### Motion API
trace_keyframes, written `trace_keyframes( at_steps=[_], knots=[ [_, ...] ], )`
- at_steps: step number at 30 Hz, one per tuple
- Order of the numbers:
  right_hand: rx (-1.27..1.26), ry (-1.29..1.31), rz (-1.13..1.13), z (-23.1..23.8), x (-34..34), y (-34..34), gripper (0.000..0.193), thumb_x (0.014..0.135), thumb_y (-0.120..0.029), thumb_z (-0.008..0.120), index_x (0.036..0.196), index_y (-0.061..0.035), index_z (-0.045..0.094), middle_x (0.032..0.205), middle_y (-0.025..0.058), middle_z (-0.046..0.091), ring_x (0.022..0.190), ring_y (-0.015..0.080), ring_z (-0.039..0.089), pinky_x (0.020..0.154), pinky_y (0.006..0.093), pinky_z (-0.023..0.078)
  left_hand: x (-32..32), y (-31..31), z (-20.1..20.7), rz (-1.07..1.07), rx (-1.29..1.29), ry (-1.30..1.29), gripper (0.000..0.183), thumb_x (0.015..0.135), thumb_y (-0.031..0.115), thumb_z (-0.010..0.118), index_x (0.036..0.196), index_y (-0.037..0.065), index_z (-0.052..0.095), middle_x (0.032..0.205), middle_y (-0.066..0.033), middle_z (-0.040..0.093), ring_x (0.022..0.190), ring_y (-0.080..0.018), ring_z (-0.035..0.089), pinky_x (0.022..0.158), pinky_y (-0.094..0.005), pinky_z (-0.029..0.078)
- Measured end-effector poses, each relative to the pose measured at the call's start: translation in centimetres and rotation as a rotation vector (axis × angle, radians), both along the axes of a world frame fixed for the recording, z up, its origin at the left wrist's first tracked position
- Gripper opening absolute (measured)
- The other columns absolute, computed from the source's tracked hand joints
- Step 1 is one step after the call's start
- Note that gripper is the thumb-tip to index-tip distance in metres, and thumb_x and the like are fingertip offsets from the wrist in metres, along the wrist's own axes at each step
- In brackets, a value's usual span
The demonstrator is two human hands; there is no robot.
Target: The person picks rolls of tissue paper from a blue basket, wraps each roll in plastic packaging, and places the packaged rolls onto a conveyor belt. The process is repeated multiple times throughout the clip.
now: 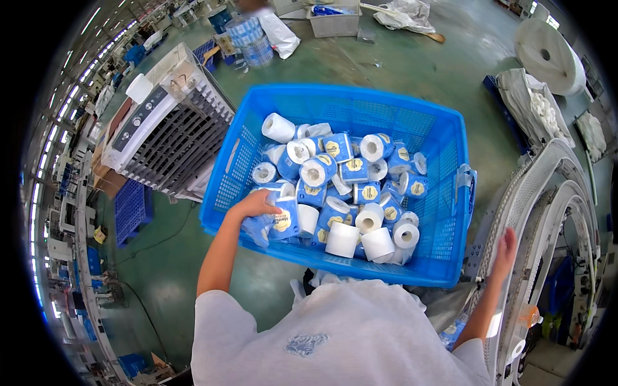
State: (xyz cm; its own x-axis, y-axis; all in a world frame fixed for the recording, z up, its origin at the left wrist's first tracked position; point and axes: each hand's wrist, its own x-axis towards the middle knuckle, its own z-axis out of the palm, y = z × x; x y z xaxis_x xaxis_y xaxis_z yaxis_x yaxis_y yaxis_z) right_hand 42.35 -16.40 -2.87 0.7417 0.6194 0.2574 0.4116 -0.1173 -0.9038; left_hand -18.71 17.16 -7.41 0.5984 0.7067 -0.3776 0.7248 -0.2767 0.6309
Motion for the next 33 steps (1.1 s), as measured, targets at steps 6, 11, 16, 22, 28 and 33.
trace_keyframes(
  at_steps=[6, 11, 16, 22, 28, 33],
  knots=[
    [-0.125, 0.117, 1.002, 5.2, -22.7, 12.5, 0.055, 0.077, -0.009, 0.065, 0.126, -0.0084, 0.042, 0.126, 0.0091, 0.047, 0.113, 0.0226, 0.048, 0.091, 0.0333, 0.041, 1.6, -6.1, 3.3, 0.254, -0.297, -0.353, 0.044, 0.089, 0.041, 0.051, 0.104, 0.001, 0.056, 0.097, -0.0048, 0.061, 0.086, -0.0089, 0.054, 0.076, -0.0264, 0.046],
    [-0.031, -0.18, 0.966, 9.3, -30.8, 13.7, 0.066, 0.067, -0.016, 0.072, 0.125, -0.0066, 0.041, 0.124, 0.0161, 0.046, 0.113, 0.0331, 0.046, 0.091, 0.0373, 0.042, 7.6, -13.7, 6.4, 0.527, -0.285, -0.834, 0.053, 0.089, 0.052, 0.044, 0.095, 0.001, 0.059, 0.083, -0.0026, 0.063, 0.075, -0.01, 0.055, 0.067, -0.0269, 0.046],
    [-0.04, -0.447, 0.883, 7.4, -30.7, 14.2, 0.056, 0.062, -0.01, 0.07, 0.113, -0.0047, 0.046, 0.106, 0.0138, 0.056, 0.091, 0.0313, 0.058, 0.068, 0.0373, 0.05, 7.7, -16.0, 7.5, 0.661, 0.066, -0.567, 0.057, 0.084, 0.054, 0.051, 0.084, -0.002, 0.061, 0.071, -0.0049, 0.062, 0.066, -0.0105, 0.055, 0.058, -0.0265, 0.044],
    [-0.058, -0.637, 1.08, 8.3, -30.8, 13.2, 0.038, 0.077, -0.02, 0.064, 0.108, -0.0048, 0.05, 0.09, 0.0125, 0.061, 0.065, 0.0302, 0.061, 0.055, 0.036, 0.048, 6.2, -17.3, 0.4, 0.873, -0.428, -0.805, 0.048, 0.089, 0.044, 0.049, 0.093, -0.002, 0.061, 0.081, -0.0075, 0.064, 0.069, -0.0133, 0.059, 0.062, -0.0256, 0.047],
    [-0.072, -0.717, 1.151, 7.6, -29.3, 13.6, 0.026, 0.088, -0.03, 0.051, 0.093, -0.0048, 0.05, 0.059, 0.0113, 0.058, 0.049, 0.0283, 0.057, 0.044, 0.0391, 0.043, 10.3, -20.1, 3.4, 1.025, -0.949, -1.335, 0.05, 0.089, 0.042, 0.05, 0.118, 0.001, 0.049, 0.11, -0.0095, 0.059, 0.097, -0.0187, 0.059, 0.084, -0.032, 0.048],
    [-0.096, -0.232, 1.147, 8.1, -26.9, 14.9, 0.022, 0.092, -0.025, 0.045, 0.088, -0.0046, 0.054, 0.054, 0.0162, 0.053, 0.049, 0.0314, 0.056, 0.044, 0.0389, 0.042, 11.1, -19.9, 5.0, 0.88, -1.075, -1.457, 0.052, 0.089, 0.042, 0.049, 0.122, 0.001, 0.047, 0.114, -0.0109, 0.057, 0.103, -0.0203, 0.056, 0.09, -0.0327, 0.045]
  ],
)
